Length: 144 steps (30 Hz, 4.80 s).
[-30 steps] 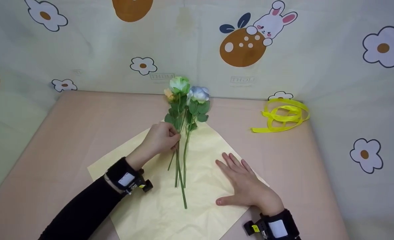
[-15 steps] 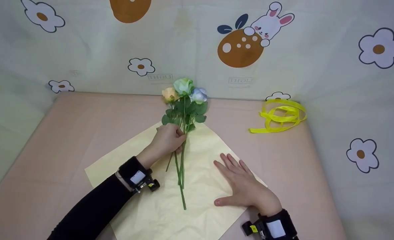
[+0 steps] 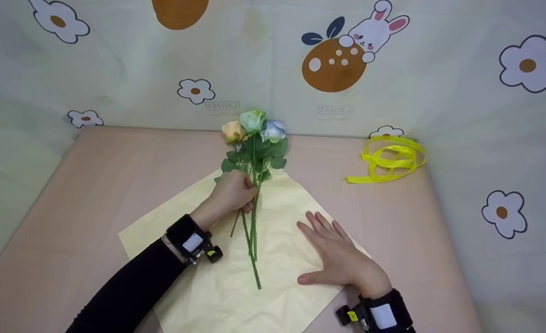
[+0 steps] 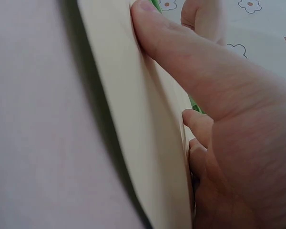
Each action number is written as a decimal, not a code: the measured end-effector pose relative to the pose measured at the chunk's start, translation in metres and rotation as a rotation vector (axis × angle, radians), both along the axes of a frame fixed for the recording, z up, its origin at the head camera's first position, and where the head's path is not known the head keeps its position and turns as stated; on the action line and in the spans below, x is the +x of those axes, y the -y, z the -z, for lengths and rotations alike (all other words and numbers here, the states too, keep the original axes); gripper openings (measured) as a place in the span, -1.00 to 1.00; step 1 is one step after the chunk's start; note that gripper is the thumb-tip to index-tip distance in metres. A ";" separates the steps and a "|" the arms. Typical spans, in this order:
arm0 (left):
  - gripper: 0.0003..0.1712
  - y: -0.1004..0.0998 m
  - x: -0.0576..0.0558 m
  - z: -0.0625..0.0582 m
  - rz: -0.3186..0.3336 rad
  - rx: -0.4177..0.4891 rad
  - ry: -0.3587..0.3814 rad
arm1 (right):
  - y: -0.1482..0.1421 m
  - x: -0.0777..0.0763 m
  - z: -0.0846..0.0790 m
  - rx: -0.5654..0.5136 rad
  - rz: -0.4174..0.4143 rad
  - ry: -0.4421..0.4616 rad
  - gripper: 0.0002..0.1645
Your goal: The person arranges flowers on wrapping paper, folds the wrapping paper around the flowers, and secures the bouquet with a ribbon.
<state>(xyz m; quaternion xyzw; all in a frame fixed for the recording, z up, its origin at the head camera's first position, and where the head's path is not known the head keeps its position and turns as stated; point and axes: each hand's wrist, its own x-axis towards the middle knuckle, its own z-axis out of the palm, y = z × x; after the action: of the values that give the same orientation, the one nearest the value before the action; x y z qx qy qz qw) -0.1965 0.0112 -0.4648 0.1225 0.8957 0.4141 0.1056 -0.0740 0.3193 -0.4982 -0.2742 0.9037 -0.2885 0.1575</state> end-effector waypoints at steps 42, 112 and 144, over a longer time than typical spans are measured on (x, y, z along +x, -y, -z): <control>-0.77 0.096 0.055 -0.025 0.341 -0.235 -0.367 | 0.015 0.005 -0.058 0.120 -0.093 -0.121 0.24; -0.70 0.195 0.141 -0.004 0.635 -0.174 -0.309 | 0.007 0.059 -0.029 -0.049 -0.322 -0.369 -0.95; -0.52 0.152 0.132 0.000 0.423 -0.178 -0.039 | 0.053 0.049 -0.020 -0.098 0.119 -0.077 -0.84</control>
<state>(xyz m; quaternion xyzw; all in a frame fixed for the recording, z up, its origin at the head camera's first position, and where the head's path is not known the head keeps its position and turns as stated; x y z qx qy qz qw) -0.0643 -0.1406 -0.4651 0.3058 0.8848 0.2999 0.1834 -0.0255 0.2660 -0.4783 -0.2384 0.9086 -0.3304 0.0918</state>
